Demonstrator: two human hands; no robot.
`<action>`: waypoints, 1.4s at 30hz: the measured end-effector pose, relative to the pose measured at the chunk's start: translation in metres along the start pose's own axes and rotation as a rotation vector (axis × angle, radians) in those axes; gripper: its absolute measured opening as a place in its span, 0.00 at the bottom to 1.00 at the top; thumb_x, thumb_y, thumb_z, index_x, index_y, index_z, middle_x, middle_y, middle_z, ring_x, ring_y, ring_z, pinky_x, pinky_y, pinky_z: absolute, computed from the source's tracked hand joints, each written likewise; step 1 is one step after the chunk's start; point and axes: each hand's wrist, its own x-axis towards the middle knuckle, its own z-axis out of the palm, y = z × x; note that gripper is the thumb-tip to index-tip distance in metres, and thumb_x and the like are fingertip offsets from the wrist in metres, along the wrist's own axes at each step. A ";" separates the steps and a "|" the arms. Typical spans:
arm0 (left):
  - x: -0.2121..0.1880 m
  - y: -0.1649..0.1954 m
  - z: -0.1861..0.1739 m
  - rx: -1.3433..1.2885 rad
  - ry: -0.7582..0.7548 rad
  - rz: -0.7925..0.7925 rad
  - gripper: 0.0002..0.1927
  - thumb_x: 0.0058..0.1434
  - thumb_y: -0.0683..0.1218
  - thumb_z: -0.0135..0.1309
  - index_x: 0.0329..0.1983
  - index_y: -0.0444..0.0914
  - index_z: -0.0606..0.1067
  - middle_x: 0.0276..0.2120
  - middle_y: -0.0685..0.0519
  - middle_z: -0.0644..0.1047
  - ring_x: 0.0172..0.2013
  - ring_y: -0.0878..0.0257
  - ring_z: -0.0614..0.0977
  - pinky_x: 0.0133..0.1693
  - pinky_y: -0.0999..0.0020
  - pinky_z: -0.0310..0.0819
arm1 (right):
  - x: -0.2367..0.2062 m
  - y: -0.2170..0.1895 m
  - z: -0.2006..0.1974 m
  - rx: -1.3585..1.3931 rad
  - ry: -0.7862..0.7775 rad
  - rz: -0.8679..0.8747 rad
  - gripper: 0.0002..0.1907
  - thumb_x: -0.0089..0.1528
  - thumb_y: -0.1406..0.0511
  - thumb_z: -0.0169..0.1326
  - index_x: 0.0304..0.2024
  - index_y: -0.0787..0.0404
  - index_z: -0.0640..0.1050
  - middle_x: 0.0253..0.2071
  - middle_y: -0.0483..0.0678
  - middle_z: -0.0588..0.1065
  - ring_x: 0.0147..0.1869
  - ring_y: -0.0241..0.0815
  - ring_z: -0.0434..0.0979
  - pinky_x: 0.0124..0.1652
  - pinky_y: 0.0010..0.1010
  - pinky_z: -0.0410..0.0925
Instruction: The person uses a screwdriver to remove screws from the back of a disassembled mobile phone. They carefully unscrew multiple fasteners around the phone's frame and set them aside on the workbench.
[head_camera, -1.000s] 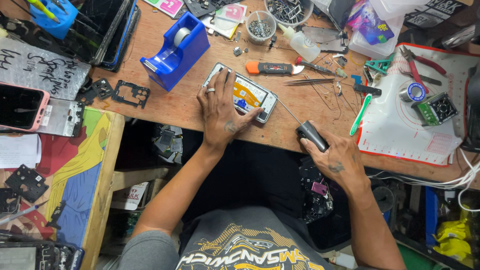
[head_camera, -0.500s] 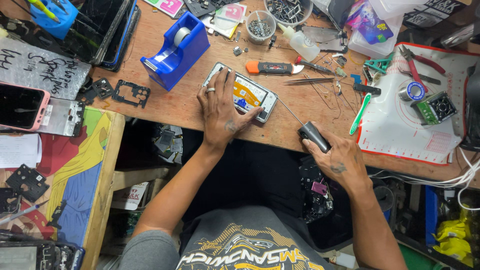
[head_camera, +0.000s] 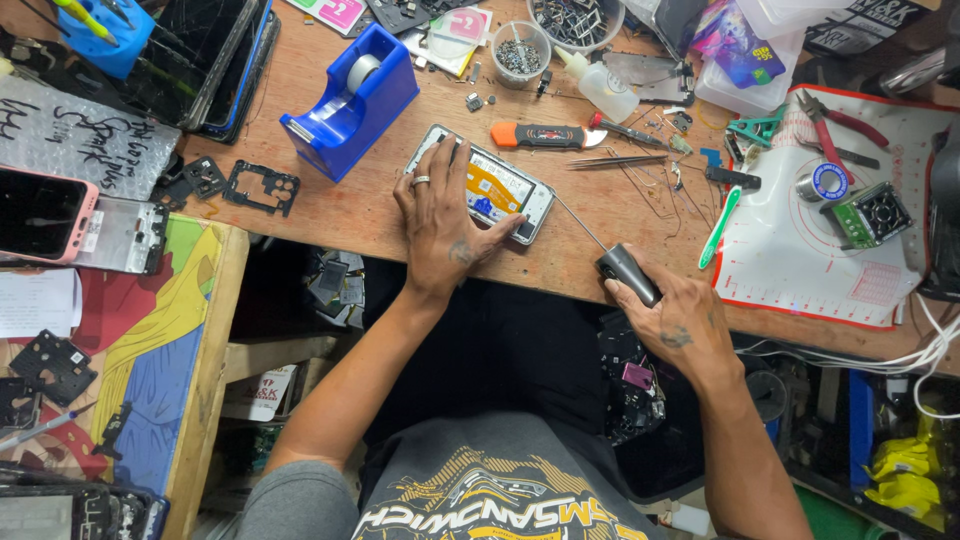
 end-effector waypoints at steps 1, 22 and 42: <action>-0.001 0.000 0.000 0.003 0.002 0.003 0.58 0.48 0.75 0.64 0.67 0.29 0.66 0.66 0.43 0.65 0.69 0.52 0.60 0.66 0.48 0.46 | 0.000 0.000 0.000 0.005 0.002 0.000 0.30 0.59 0.50 0.59 0.61 0.52 0.77 0.31 0.62 0.80 0.36 0.60 0.83 0.38 0.45 0.73; -0.006 -0.004 -0.005 0.007 -0.023 -0.009 0.58 0.47 0.75 0.63 0.68 0.29 0.66 0.67 0.43 0.65 0.69 0.51 0.60 0.67 0.46 0.45 | 0.027 0.015 -0.010 -0.110 0.005 -0.192 0.27 0.58 0.50 0.62 0.56 0.53 0.80 0.41 0.58 0.81 0.42 0.60 0.82 0.43 0.45 0.73; -0.007 0.033 -0.031 -0.532 0.022 0.251 0.15 0.65 0.42 0.59 0.55 0.36 0.77 0.46 0.44 0.80 0.46 0.50 0.83 0.49 0.59 0.78 | 0.001 0.023 -0.007 0.288 -0.045 -0.220 0.30 0.54 0.59 0.66 0.59 0.55 0.79 0.40 0.54 0.83 0.35 0.37 0.80 0.36 0.30 0.72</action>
